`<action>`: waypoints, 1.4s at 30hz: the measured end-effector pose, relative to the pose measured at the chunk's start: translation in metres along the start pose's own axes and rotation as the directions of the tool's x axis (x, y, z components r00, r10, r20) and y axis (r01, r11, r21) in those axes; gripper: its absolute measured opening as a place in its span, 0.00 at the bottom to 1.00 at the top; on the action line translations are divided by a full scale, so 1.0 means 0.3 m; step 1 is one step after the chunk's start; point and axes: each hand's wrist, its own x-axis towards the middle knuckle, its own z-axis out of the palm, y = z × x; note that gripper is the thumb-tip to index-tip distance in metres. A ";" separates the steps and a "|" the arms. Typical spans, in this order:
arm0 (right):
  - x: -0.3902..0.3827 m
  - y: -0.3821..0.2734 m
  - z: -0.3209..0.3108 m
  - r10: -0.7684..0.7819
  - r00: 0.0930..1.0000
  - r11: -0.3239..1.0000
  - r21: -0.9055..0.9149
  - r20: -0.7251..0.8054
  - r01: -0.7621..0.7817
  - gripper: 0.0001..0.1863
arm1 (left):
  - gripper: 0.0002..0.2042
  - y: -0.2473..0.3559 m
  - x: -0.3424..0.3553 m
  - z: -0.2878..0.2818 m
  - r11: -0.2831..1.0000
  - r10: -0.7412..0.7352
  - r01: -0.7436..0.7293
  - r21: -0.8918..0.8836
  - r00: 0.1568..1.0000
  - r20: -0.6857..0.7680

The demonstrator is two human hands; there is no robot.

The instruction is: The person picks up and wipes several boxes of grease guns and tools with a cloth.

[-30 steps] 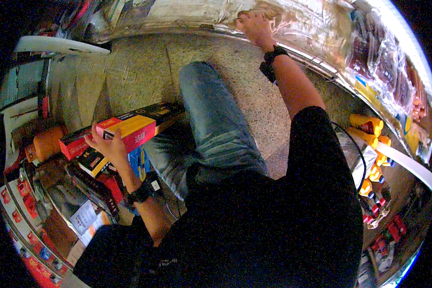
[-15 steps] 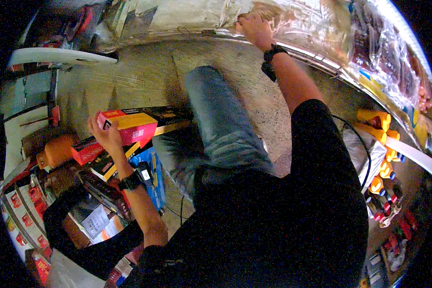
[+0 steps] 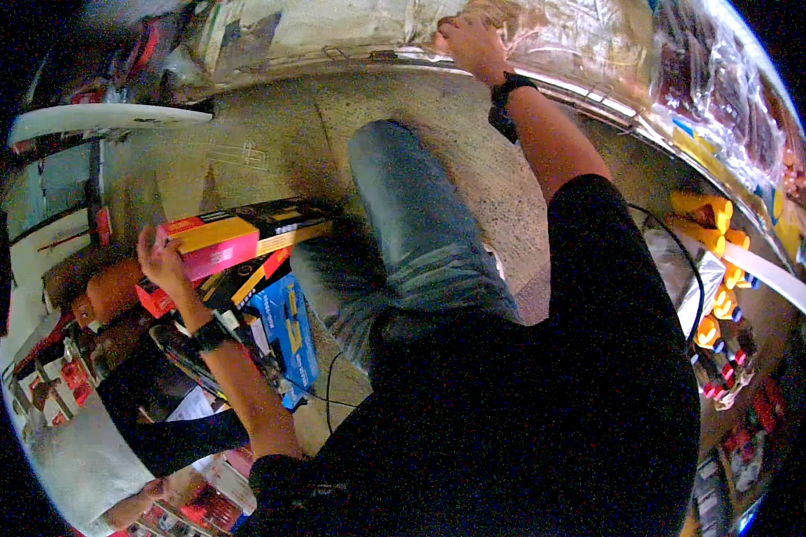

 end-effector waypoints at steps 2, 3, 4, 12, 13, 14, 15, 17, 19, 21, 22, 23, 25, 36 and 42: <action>0.006 -0.005 0.001 -0.007 1.000 0.999 -0.033 0.015 0.007 0.16 | 0.26 -0.010 0.059 -0.050 0.987 0.050 -0.040 0.153 0.997 -0.057; 0.003 -0.002 0.003 -0.012 1.000 0.998 -0.066 0.020 0.014 0.17 | 0.26 -0.027 0.074 -0.058 0.950 0.118 -0.081 0.302 0.988 -0.105; 0.008 -0.011 -0.003 0.010 0.999 0.999 -0.049 0.034 -0.008 0.18 | 0.24 -0.044 0.076 -0.056 0.914 0.215 -0.168 0.369 0.972 -0.091; 0.004 0.014 0.023 -0.028 1.000 0.997 -0.064 0.009 0.029 0.16 | 0.21 -0.103 0.000 0.014 0.475 0.203 -0.072 0.877 0.979 -0.029; 0.003 0.015 0.027 -0.027 0.999 0.998 -0.051 0.028 0.028 0.14 | 0.21 -0.121 -0.007 0.012 0.468 0.207 -0.070 0.881 0.978 -0.032; 0.010 0.024 0.029 -0.055 0.998 0.996 -0.073 0.009 0.055 0.13 | 0.21 -0.133 -0.014 0.021 0.400 0.251 -0.112 0.909 0.968 0.009; 0.011 0.023 0.036 -0.058 0.998 0.996 -0.069 0.003 0.058 0.13 | 0.21 -0.139 -0.011 0.022 0.330 0.291 -0.151 0.932 0.955 0.052; 0.009 0.006 0.003 -0.045 0.998 0.999 -0.027 -0.050 0.044 0.13 | 0.21 -0.146 -0.007 0.000 0.275 0.259 -0.119 0.954 0.965 0.046; 0.012 0.024 0.037 -0.064 0.996 0.997 -0.053 -0.055 0.061 0.14 | 0.21 -0.150 0.004 -0.022 0.195 0.190 -0.099 0.976 0.980 0.062; 0.009 0.015 0.031 -0.066 0.998 0.996 -0.062 -0.008 0.065 0.15 | 0.21 -0.158 0.008 -0.032 0.223 0.178 -0.079 0.971 0.983 0.040; 0.016 0.008 0.025 -0.075 0.996 0.996 -0.055 -0.041 0.072 0.16 | 0.21 -0.163 0.010 -0.036 0.252 0.166 -0.069 0.965 0.986 0.027; 0.015 0.000 0.020 -0.079 0.996 0.996 -0.053 -0.044 0.076 0.16 | 0.21 -0.166 0.008 -0.041 0.251 0.167 -0.064 0.966 0.986 0.022; 0.009 -0.014 0.005 -0.073 0.997 0.996 -0.046 -0.019 0.072 0.15 | 0.22 -0.177 -0.005 -0.052 0.320 0.106 -0.041 0.946 0.994 0.007; 0.046 0.016 0.082 -0.034 0.983 0.999 0.022 -0.180 0.038 0.08 | 0.22 -0.453 0.123 -0.457 0.209 0.023 -0.319 0.924 0.947 0.321; 0.056 -0.059 -0.045 0.139 0.990 0.972 0.192 -0.009 -0.134 0.13 | 0.17 -0.357 0.123 -0.451 0.476 -0.130 -0.367 0.799 0.869 0.477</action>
